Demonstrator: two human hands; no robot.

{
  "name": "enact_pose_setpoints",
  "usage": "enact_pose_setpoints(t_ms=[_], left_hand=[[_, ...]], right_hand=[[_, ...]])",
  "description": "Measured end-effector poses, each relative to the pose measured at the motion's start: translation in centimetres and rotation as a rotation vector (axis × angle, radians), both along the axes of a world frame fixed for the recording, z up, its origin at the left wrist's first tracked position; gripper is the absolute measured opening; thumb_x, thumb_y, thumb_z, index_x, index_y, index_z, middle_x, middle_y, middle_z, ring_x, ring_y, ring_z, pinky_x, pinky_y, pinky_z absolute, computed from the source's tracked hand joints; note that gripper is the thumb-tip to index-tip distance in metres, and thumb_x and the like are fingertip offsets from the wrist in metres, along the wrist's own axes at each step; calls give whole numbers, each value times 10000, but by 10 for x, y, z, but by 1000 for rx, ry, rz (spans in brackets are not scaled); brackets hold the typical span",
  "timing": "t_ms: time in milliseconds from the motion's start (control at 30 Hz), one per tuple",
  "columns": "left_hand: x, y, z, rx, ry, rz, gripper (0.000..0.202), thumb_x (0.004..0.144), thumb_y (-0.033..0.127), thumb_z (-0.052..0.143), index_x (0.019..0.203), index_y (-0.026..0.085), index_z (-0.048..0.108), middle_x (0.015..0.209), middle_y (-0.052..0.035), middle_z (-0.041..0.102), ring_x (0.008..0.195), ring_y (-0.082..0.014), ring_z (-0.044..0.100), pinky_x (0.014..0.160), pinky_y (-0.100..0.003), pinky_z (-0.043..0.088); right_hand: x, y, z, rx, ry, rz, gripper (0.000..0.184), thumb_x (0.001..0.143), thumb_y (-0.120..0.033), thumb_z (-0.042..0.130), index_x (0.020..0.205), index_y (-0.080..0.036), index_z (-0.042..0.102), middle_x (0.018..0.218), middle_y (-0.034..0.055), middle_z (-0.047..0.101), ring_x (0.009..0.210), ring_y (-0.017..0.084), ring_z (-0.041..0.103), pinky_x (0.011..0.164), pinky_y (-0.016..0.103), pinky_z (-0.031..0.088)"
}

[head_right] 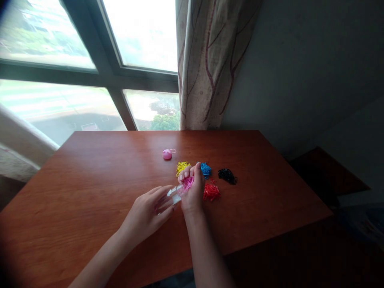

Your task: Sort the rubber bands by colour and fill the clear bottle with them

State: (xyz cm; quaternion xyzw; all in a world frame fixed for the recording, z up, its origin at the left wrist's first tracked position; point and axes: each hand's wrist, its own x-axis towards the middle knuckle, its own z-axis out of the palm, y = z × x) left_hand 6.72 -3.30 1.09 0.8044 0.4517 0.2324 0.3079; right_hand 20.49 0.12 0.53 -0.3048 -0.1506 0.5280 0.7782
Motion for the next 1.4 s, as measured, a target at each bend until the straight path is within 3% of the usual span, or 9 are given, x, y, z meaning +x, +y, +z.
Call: enact_pose_setpoints(t_ms=[333,667,900,1033,1267,1400], left_hand=[[3,-1,0,23,16,83,313,841,244,581,1152,246,613,978,-44,679,846,-196,646,741,-264,470],[4,-1,0,25,29,64,308,844,243,575,1151,238,598,962,-42,668,832,-192,634,730,-266,466],[4,-1,-1,31,-25,54,314,838,233,579,1150,238,603,982,-45,672,841,-190,635,739,-263,468],[4,-2,0,23,-81,25,325,831,216,585,1155,229,603,975,-40,674,818,-177,626,729,-255,464],[6,-3,-1,6,-49,58,309,839,231,590,1148,236,604,966,-29,675,822,-180,629,726,-256,451],[7,-2,1,-14,8,66,263,849,242,574,1110,228,609,935,-33,668,801,-185,620,710,-260,440]], right_hand=[[-4,-1,1,49,-35,-35,403,859,-516,640,652,-213,473,606,-62,463,517,86,453,504,222,375],[1,-7,3,124,-18,79,510,908,-579,505,565,-203,477,609,-29,427,552,109,455,528,245,387],[-1,-4,1,75,11,56,202,855,-423,643,811,-228,622,613,-53,462,526,94,450,482,211,368],[-1,-4,1,79,5,43,103,818,-294,697,852,-229,625,639,-58,502,534,82,464,486,198,376],[-3,-3,0,60,-15,-13,181,846,-389,695,843,-218,635,586,-81,425,510,68,432,491,192,375],[0,-3,1,76,-30,-25,393,890,-504,602,645,-202,542,542,-70,410,507,80,448,503,212,381]])
